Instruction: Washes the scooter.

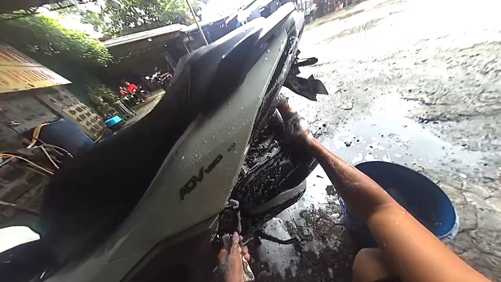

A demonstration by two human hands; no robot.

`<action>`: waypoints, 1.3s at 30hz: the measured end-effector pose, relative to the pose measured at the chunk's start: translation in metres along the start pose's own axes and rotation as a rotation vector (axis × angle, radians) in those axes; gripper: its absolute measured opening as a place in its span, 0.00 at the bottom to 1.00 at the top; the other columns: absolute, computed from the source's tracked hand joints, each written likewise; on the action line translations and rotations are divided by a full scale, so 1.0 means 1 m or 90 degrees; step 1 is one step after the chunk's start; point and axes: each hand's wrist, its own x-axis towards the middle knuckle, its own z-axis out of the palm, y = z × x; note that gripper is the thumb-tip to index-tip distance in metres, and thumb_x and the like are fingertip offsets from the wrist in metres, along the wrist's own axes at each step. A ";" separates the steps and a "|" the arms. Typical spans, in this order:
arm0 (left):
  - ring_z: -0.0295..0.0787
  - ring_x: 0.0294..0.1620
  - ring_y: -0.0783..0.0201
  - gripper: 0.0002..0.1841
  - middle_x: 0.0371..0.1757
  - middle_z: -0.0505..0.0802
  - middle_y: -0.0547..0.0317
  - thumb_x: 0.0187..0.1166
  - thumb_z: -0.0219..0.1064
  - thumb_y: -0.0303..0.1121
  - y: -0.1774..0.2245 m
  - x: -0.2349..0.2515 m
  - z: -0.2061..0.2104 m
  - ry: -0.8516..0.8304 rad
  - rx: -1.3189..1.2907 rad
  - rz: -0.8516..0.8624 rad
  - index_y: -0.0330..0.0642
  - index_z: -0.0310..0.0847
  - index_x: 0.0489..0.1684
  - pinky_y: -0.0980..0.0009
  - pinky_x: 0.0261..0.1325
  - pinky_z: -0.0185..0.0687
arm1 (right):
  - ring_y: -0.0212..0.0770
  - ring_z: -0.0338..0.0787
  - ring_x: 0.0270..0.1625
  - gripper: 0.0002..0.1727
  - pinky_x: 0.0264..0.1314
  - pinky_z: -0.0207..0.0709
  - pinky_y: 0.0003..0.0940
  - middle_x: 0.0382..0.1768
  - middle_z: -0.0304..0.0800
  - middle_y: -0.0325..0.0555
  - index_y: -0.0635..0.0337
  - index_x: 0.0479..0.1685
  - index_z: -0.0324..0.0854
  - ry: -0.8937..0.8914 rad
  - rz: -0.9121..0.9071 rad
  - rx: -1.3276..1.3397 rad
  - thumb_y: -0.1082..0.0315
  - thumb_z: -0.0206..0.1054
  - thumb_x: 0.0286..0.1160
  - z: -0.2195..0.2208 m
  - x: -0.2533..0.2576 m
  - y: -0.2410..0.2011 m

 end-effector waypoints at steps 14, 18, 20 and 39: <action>0.78 0.12 0.71 0.15 0.28 0.87 0.55 0.91 0.59 0.37 -0.008 0.004 -0.002 -0.030 0.014 0.002 0.29 0.75 0.52 0.75 0.17 0.79 | 0.54 0.84 0.73 0.31 0.76 0.74 0.60 0.71 0.85 0.56 0.54 0.81 0.73 -0.074 0.042 -0.147 0.54 0.64 0.78 0.002 -0.023 -0.049; 0.78 0.11 0.69 0.14 0.23 0.85 0.56 0.90 0.60 0.37 -0.008 0.006 -0.004 -0.018 0.019 0.005 0.30 0.77 0.48 0.74 0.16 0.80 | 0.55 0.87 0.69 0.28 0.75 0.75 0.59 0.64 0.89 0.59 0.59 0.71 0.81 -0.007 0.036 -0.076 0.50 0.65 0.79 0.003 -0.004 -0.069; 0.78 0.12 0.69 0.14 0.26 0.86 0.55 0.91 0.60 0.37 -0.009 0.008 -0.004 -0.023 0.017 0.011 0.30 0.76 0.51 0.74 0.17 0.80 | 0.56 0.84 0.72 0.29 0.78 0.73 0.56 0.66 0.86 0.63 0.66 0.73 0.78 -0.008 0.053 -0.071 0.54 0.66 0.79 0.009 -0.011 -0.069; 0.76 0.10 0.70 0.13 0.28 0.89 0.53 0.90 0.62 0.34 0.000 0.007 0.001 0.031 0.004 0.005 0.29 0.80 0.48 0.76 0.12 0.76 | 0.39 0.87 0.59 0.20 0.63 0.81 0.30 0.58 0.86 0.60 0.74 0.68 0.75 -0.117 -0.170 0.053 0.74 0.63 0.79 -0.028 0.075 -0.042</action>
